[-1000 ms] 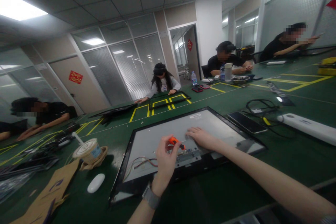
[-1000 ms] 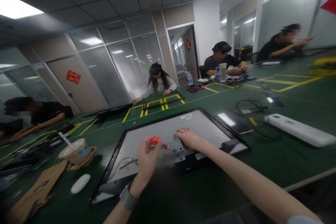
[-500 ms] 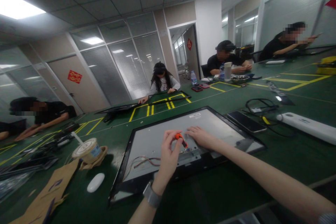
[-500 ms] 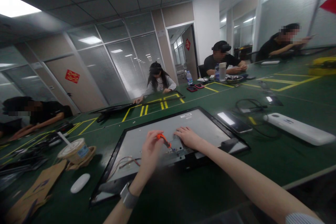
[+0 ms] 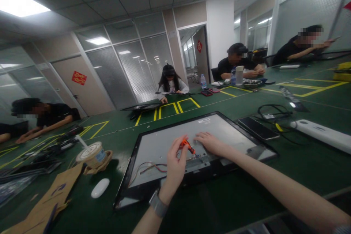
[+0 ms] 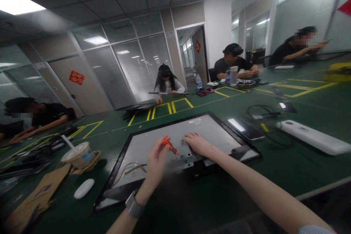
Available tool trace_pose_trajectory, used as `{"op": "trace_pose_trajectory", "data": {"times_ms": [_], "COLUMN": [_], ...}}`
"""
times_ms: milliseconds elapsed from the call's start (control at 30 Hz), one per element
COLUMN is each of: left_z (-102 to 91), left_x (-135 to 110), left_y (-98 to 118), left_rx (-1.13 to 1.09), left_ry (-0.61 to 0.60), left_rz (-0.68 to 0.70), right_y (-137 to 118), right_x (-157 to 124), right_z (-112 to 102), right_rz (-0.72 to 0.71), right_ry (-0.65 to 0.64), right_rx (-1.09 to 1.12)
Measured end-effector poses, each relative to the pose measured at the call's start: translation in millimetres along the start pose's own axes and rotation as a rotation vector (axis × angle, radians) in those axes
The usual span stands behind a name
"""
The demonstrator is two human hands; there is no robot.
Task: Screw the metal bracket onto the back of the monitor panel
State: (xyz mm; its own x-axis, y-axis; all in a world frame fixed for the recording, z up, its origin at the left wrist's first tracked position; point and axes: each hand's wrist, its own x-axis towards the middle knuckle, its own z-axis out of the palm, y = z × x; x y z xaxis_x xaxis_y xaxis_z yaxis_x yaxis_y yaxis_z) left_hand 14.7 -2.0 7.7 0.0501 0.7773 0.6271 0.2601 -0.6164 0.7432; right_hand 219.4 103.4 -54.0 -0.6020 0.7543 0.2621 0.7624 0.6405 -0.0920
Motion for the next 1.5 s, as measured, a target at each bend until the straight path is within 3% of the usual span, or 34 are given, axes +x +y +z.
{"op": "trace_pose_trajectory", "data": {"times_ms": [267,433,667,967,1200,1500], "left_z": [-4.9,-3.3,-5.7,-5.0,-5.6,-5.9], "left_x": [-6,-6,-3,-6,-6,-7], "left_y": [11,9,8,6,3,7], "left_rx": [0.136,0.177,0.196,0.181,0.225,0.144], "left_ry": [-0.042,0.0,0.073,-0.022,0.078,-0.045], "left_rz": [0.158,0.235,0.248,0.236,0.313,0.28], "right_y": [2,3,3,6,5,0], "right_x": [1,1,0,2,1,0], "right_z": [3,4,2,8,5,-2], "right_rz": [0.004,0.007,0.001,-0.006,-0.003,0.002], "right_ry": [-0.009,-0.003,-0.005,0.018,0.017,-0.002], "right_rx": [-0.001,-0.002,0.002,0.003,0.019,0.017]}}
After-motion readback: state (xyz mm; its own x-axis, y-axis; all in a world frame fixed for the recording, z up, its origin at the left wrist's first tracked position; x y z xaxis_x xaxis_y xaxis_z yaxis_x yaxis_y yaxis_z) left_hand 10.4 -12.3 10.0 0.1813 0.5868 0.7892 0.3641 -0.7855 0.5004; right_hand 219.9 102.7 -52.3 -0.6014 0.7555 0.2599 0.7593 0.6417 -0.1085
